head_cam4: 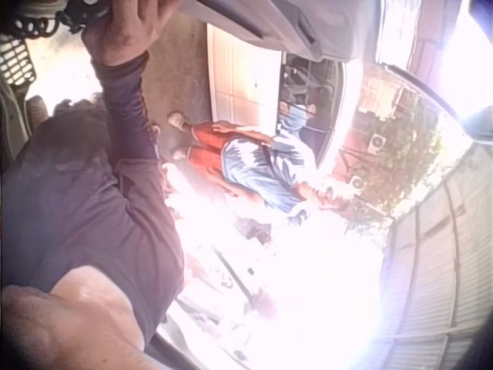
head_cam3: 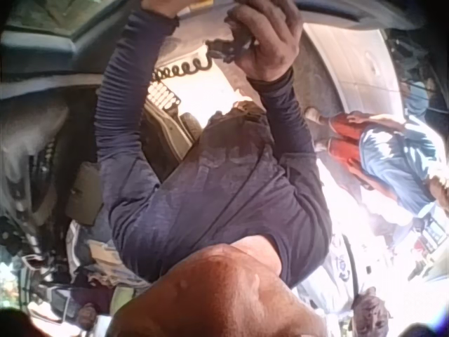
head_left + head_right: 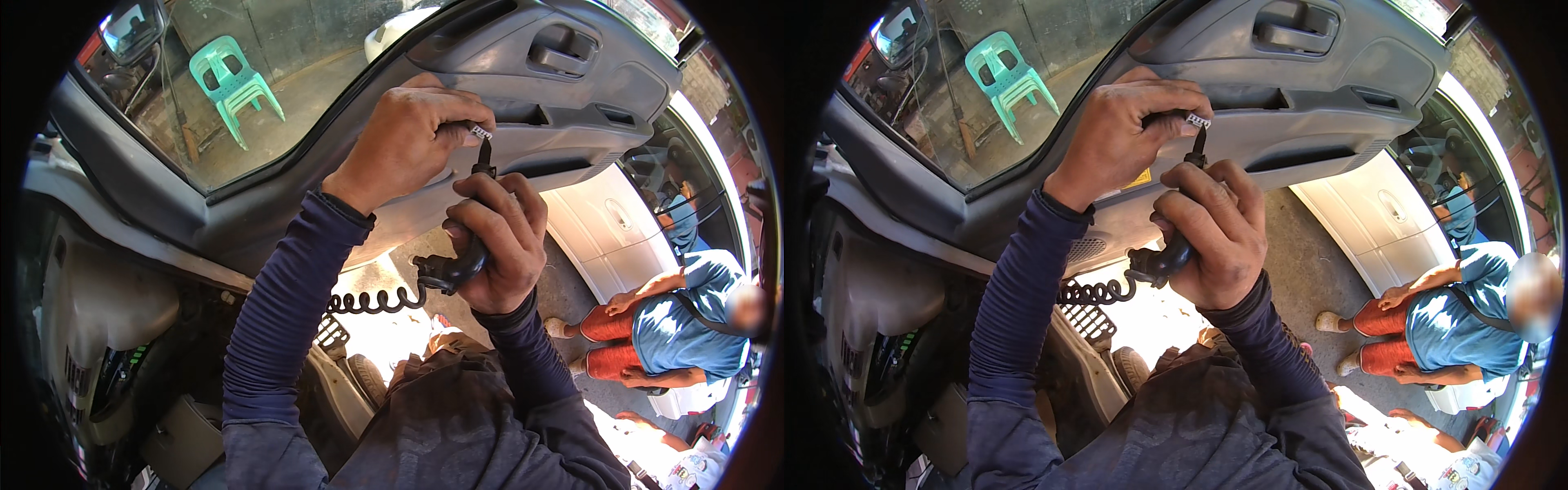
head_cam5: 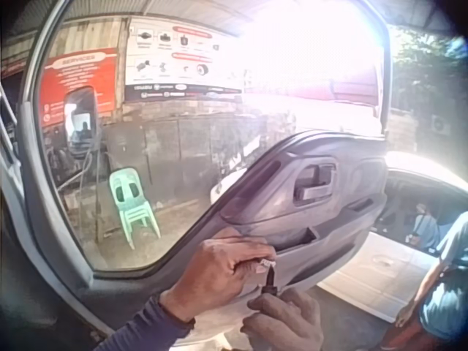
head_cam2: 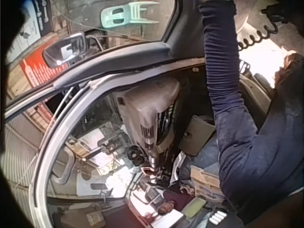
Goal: The person removes a door panel trim piece using a screwdriver, disconnects a door lock actuator, and replaces it with a new unit. They then reconnect the wiring and reassemble the door panel.
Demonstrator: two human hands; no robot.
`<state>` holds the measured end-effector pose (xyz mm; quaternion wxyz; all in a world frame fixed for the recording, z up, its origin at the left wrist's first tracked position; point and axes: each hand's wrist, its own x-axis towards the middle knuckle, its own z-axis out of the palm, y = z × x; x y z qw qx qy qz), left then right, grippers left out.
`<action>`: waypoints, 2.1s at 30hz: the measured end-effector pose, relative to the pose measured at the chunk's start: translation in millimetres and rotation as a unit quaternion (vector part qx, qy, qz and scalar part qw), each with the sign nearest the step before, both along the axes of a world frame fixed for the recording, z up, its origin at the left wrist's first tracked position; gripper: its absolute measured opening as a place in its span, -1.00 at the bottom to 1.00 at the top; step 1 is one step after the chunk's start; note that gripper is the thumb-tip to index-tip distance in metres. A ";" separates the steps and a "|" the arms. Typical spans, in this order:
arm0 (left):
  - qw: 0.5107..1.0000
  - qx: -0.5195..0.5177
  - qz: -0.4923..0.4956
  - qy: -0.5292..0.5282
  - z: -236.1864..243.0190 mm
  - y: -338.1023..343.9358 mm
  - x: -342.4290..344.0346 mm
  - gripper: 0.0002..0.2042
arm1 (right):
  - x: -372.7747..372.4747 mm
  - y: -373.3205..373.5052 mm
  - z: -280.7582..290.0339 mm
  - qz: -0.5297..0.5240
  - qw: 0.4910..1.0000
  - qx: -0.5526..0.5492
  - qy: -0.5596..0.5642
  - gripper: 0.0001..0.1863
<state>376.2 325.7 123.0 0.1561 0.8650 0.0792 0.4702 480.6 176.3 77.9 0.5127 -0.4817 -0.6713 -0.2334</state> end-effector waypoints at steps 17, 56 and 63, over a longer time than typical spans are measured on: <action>1.000 0.009 0.001 0.018 -1.0 2.1 -1.9 -0.79 | 1.3 -1.1 0.2 0.004 1.000 -0.006 0.000 -0.71; 1.000 0.007 -0.010 -0.005 -4.8 3.5 0.2 -0.80 | 5.0 -1.8 -1.0 0.011 1.000 -0.020 0.016 -0.78; 1.000 0.000 -0.017 -0.012 -7.2 3.6 0.8 -0.81 | 4.0 -1.5 -0.8 0.005 1.000 -0.018 0.010 -0.78</action>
